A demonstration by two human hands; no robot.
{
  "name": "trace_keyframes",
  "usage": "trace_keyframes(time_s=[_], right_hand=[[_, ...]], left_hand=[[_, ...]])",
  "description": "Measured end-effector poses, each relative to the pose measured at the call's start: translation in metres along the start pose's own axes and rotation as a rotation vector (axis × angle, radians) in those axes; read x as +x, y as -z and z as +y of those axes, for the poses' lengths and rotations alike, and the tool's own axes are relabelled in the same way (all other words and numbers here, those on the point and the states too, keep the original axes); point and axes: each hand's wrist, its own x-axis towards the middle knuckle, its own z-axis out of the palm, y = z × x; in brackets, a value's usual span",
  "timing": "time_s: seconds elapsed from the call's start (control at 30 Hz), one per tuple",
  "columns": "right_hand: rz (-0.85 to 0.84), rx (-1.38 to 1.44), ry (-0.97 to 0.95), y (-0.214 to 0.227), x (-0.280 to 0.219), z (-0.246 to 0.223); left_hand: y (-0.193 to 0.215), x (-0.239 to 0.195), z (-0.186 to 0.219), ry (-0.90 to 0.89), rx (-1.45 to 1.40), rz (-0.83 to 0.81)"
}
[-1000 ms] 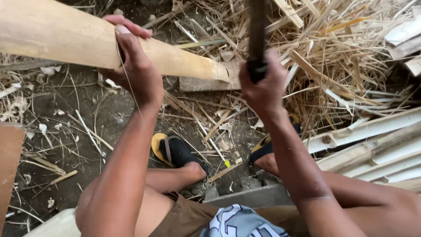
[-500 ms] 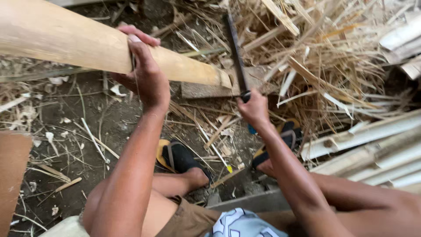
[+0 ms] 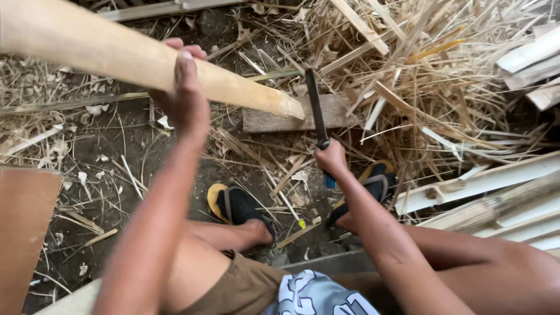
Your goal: The person sits on the ground and uses a curved knife to shave thin strips from a piece of wood. They repeatedly scrape the wood against a small block, creating wood shavings, and occasionally adjust the wood's position.
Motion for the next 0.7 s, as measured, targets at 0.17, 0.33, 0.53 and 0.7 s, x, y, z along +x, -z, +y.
trace_keyframes(time_s=[0.17, 0.33, 0.53, 0.7], right_hand=[[0.037, -0.064, 0.002, -0.012, -0.016, 0.041], [-0.008, 0.123, 0.025, -0.037, -0.016, 0.043], [-0.158, 0.419, -0.079, -0.027, -0.03, 0.028], [-0.109, 0.443, -0.077, -0.034, -0.036, 0.02]], left_hand=[[0.052, 0.068, 0.026, 0.492, -0.174, 0.072], [0.128, 0.069, 0.01, 0.406, -0.304, -0.028], [0.217, 0.022, -0.022, 0.591, -0.154, 0.089], [0.237, 0.012, -0.035, 0.587, -0.14, 0.022]])
